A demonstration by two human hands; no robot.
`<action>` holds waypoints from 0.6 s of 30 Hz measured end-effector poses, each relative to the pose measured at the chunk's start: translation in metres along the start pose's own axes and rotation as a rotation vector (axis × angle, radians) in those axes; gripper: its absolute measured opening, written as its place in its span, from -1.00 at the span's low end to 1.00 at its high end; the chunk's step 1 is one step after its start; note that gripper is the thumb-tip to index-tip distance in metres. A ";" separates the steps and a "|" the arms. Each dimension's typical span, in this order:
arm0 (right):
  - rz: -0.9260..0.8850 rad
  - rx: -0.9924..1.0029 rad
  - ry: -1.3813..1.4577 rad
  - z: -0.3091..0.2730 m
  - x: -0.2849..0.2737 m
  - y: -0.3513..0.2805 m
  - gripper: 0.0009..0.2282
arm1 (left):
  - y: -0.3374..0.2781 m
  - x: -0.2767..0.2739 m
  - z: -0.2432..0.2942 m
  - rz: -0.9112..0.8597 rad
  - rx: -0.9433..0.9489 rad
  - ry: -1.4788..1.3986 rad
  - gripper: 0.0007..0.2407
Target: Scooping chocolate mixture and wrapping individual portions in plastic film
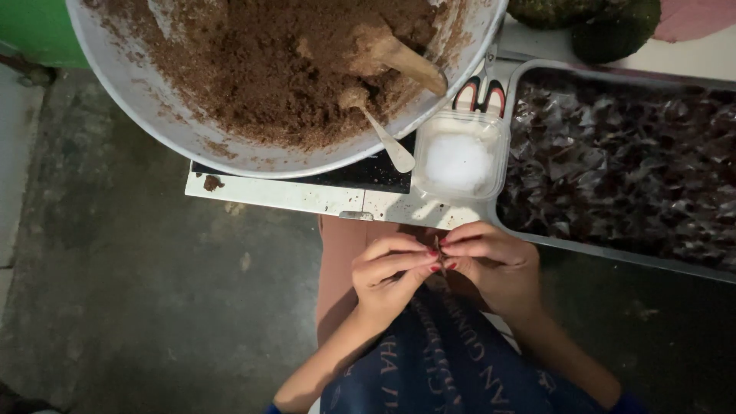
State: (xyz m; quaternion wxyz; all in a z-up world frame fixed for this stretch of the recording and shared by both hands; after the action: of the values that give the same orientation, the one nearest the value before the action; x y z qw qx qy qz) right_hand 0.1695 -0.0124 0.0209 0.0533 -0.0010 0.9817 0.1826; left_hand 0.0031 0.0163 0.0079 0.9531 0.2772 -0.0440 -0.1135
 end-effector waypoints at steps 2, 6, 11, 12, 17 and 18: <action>0.025 -0.014 0.000 -0.002 0.001 0.001 -0.91 | 0.001 0.000 0.000 -0.001 0.018 -0.013 -0.93; 0.078 -0.041 -0.074 -0.005 0.003 0.000 -0.96 | -0.003 0.001 -0.004 -0.010 0.048 -0.007 -0.97; 0.078 -0.072 0.020 -0.016 0.005 0.005 -0.97 | -0.002 0.000 -0.003 -0.015 0.080 -0.011 -0.97; 0.065 -0.092 0.052 -0.018 0.005 0.006 -0.97 | -0.001 0.000 -0.001 -0.014 0.097 -0.022 -0.98; 0.071 -0.076 0.012 -0.025 0.007 0.007 -0.96 | -0.002 0.000 -0.003 -0.030 0.120 -0.015 -0.96; 0.074 -0.077 0.001 -0.024 0.006 0.006 -0.96 | -0.002 0.000 -0.003 -0.039 0.113 -0.007 -0.95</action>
State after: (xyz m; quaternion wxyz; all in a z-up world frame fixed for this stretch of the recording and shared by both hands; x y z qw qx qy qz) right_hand 0.1606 -0.0152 0.0442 0.0461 0.0332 0.9733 0.2222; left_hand 0.0032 0.0163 0.0039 0.9332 0.3312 -0.0483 -0.1306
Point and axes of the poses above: each hand's wrist, its own y-axis towards the middle knuckle, its own x-axis out of the palm, z = x × y, the point moved 2 cm from there along y, towards the middle knuckle, and after that the axes turned 9 degrees about -z, right-handed, at the moved point
